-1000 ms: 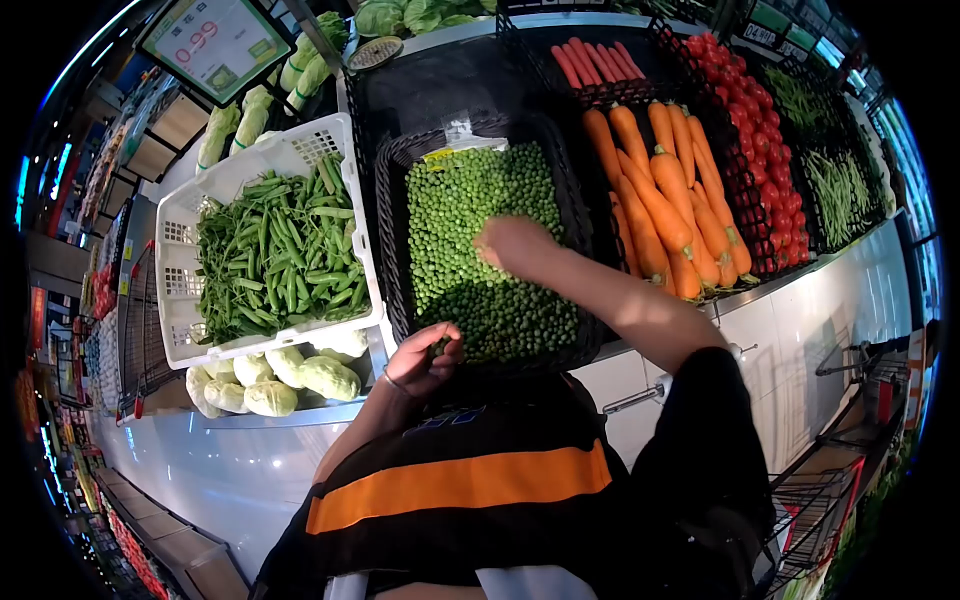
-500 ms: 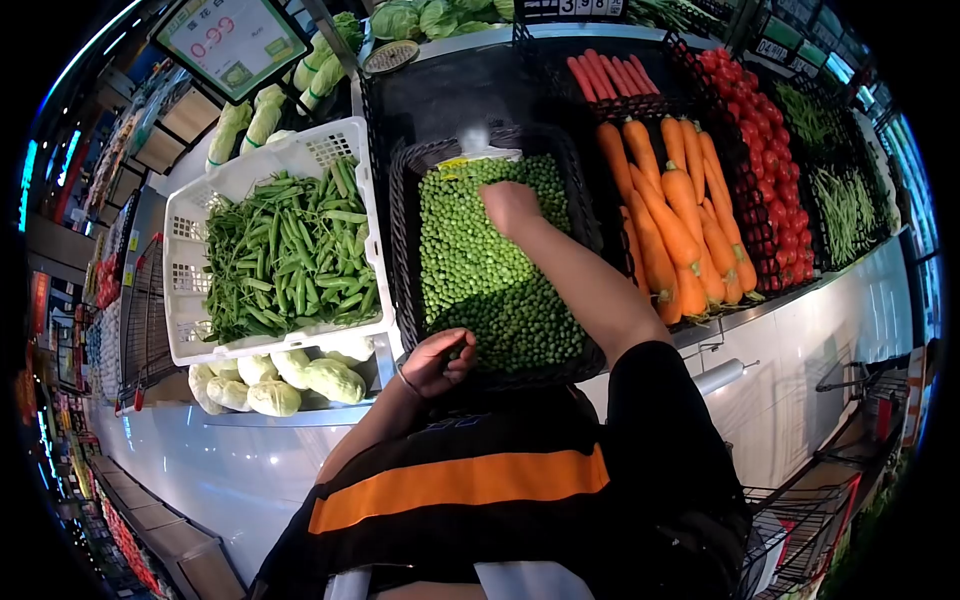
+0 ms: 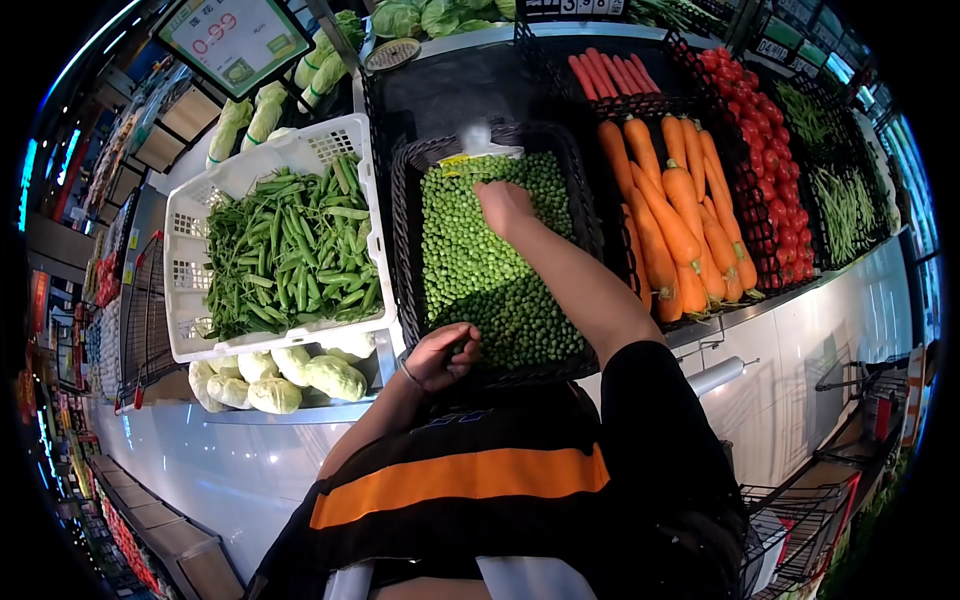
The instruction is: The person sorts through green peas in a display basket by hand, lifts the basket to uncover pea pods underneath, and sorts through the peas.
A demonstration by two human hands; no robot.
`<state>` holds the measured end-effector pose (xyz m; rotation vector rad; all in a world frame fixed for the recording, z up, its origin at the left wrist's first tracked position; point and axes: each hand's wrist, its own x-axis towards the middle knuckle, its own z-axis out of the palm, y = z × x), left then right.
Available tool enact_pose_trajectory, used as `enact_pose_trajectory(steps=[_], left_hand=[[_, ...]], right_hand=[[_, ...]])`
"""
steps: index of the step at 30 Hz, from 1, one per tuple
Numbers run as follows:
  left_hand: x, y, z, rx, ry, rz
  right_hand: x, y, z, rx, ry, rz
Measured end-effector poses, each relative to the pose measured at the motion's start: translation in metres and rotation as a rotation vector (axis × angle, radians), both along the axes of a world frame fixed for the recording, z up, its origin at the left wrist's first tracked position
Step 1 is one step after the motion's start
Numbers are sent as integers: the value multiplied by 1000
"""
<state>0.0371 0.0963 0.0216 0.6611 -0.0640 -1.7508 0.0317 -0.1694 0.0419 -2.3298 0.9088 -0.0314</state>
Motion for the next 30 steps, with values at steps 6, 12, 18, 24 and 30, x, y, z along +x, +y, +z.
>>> enact_pose_trajectory(steps=[6,12,18,24,30], left_hand=[[-1,2,3,-14,-1,41],[0,-2,1,26,-8,-3],[0,0,4,25,-12,20],[1,0,3,-1,1,18],[0,0,2,31,-3,39]], right_hand=[[-11,-28,-23,100,-464,10],[-7,-12,-22,-72,-365,146],[4,-3,-19,-262,-98,250],[-2,-14,-17,39,-277,155],[-13,-33,-20,1336,-875,-295]])
